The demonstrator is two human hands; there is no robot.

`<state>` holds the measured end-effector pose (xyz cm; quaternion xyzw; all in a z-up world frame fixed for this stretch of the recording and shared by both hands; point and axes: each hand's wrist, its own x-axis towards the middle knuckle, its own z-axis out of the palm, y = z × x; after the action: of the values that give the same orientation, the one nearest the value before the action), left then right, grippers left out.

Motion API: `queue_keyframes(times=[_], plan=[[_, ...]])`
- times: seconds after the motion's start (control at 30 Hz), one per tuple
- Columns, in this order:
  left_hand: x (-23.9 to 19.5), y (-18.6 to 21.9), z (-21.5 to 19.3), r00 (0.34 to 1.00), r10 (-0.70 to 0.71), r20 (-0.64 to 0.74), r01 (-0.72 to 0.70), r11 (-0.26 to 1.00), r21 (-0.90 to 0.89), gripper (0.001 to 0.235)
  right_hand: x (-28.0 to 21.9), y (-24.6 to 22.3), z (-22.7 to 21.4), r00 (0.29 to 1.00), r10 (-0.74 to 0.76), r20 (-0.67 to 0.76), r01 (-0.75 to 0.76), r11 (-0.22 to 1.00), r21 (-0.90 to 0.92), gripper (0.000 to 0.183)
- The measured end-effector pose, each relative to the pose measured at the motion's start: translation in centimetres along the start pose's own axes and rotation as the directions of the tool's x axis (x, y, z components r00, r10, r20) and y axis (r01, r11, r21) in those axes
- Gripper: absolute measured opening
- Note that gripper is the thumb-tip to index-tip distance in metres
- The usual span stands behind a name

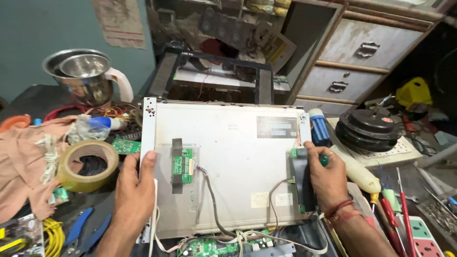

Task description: The person works on the back of a disassembled LCD monitor panel, using a screwdriver to remove screws from the metal frame. They then use pliers to manipulate and remove a small metal bracket or connector from the edge of the panel. The workspace is cluttered with various electronic components and tools.

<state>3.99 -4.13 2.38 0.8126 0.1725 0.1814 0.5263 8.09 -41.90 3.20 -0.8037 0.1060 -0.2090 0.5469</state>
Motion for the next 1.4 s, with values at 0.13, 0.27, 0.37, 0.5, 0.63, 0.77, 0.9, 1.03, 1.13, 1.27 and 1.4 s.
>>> queue_keyframes(times=[0.13,0.27,0.37,0.5,0.63,0.77,0.9,1.03,1.13,1.27,1.4], plan=[[0.6,-0.3,1.0,1.000,-0.012,-0.016,0.012,1.000,0.011,0.054,0.7,0.3,0.6,1.000,0.031,-0.005,-0.031,0.999,-0.022,0.038],[0.6,0.2,0.7,0.997,-0.073,-0.004,0.073,0.995,-0.064,0.050,1.2,-0.2,0.4,1.000,0.008,0.016,-0.008,1.000,0.008,0.038],[0.2,0.5,0.3,1.000,-0.026,-0.014,0.024,0.989,-0.147,0.048,0.9,-1.0,0.0,1.000,-0.021,0.007,0.020,0.999,0.050,0.039],[-0.5,-0.3,-0.5,1.000,0.009,-0.013,-0.011,0.984,-0.176,0.044,-0.5,-2.4,-1.1,0.996,-0.087,0.008,0.085,0.989,0.119,0.032],[-0.4,-1.3,-2.2,0.993,0.042,0.107,0.011,0.890,-0.456,0.035,-1.8,-4.4,-2.5,0.999,-0.037,-0.018,0.039,0.988,0.147,0.025],[-0.5,-1.9,-3.7,0.982,0.115,0.148,-0.034,0.886,-0.463,0.030,-2.5,-5.4,-4.5,0.990,-0.142,0.003,0.142,0.987,0.081,0.027],[-1.0,-1.3,-3.5,0.981,0.053,0.185,0.053,0.851,-0.523,0.033,-4.1,-5.3,-5.2,0.999,-0.041,-0.029,0.045,0.988,0.146,0.024],[-2.1,-0.2,-2.4,0.991,-0.013,0.135,0.089,0.812,-0.577,0.041,-5.2,-5.3,-5.1,0.997,0.069,-0.024,-0.062,0.974,0.219,0.023],[-2.6,1.1,-1.7,0.996,-0.048,0.077,0.079,0.882,-0.464,0.045,-5.2,-5.1,-5.0,0.992,0.125,-0.013,-0.117,0.957,0.264,0.022],[-3.0,2.7,-1.6,0.997,-0.059,0.043,0.072,0.871,-0.486,0.046,-5.0,-3.9,-5.5,0.986,0.163,-0.012,-0.158,0.967,0.198,0.028],[-3.2,3.7,-2.3,0.999,-0.023,0.046,0.041,0.901,-0.432,0.048,-4.2,-2.4,-7.8,0.977,0.197,-0.083,-0.195,0.980,0.030,0.036]])
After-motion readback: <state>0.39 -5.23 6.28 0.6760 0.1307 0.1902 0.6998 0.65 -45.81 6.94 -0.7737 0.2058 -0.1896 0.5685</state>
